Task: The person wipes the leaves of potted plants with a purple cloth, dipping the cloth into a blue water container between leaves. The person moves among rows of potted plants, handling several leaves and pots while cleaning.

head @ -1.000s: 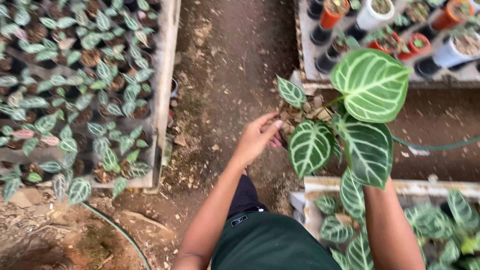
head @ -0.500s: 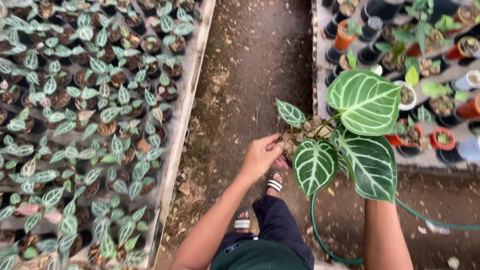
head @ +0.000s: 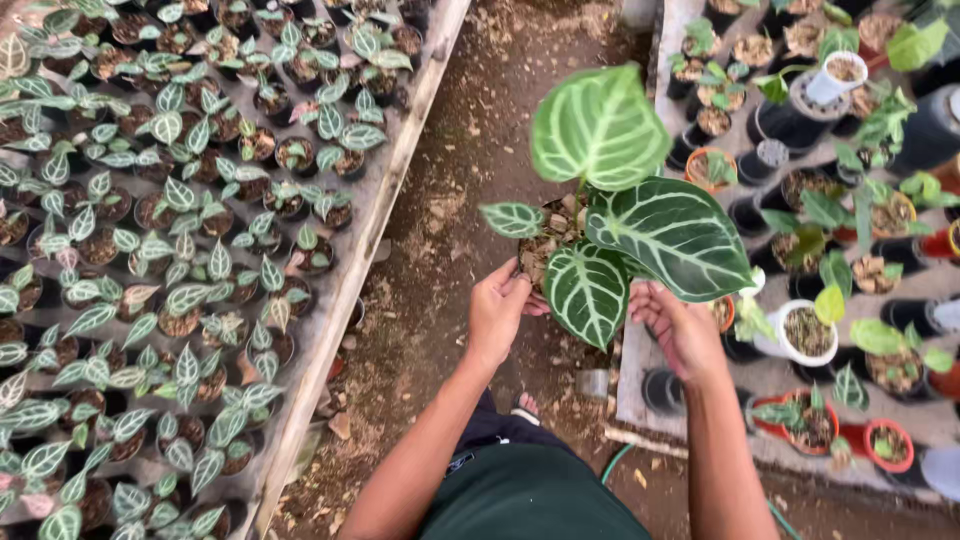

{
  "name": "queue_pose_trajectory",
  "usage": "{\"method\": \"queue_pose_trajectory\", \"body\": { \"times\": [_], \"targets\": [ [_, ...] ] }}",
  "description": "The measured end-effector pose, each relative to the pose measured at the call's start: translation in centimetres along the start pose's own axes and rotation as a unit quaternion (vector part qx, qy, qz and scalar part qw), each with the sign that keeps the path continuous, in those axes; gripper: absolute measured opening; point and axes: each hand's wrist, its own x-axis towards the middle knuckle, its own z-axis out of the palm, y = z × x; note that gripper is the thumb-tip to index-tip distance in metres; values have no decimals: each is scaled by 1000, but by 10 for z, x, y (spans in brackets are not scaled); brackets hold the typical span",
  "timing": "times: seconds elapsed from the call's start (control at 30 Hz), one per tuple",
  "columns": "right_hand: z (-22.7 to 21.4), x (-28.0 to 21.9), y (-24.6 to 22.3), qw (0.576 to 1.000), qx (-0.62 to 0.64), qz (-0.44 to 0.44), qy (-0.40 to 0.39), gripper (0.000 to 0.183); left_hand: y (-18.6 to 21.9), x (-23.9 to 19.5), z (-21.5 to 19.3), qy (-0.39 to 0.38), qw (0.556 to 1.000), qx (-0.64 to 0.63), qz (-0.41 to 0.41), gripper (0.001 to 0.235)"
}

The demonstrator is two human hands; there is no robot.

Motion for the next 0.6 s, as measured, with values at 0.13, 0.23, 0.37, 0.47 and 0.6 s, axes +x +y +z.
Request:
{"method": "queue_pose_trajectory", "body": {
  "times": [0.13,0.23,0.37,0.47,0.6],
  "targets": [
    [18,49,-10,1000,11,-3,11,41,2,57,9,30,999,2,36,50],
    [24,104,-4,999,-3,-15,40,39,1,108,11,56,998,4,40,55],
    [19,182,8,998,-26,-53,35,30,-9,181,9,84,996,28,32,62],
    [15,245,8,995,-58,-53,53,30,-16,238,4,90,995,41,34,62],
    [19,326,-11,993,-70,-51,75,30,-10,318,4,81,996,39,30,62]
  ]
}}
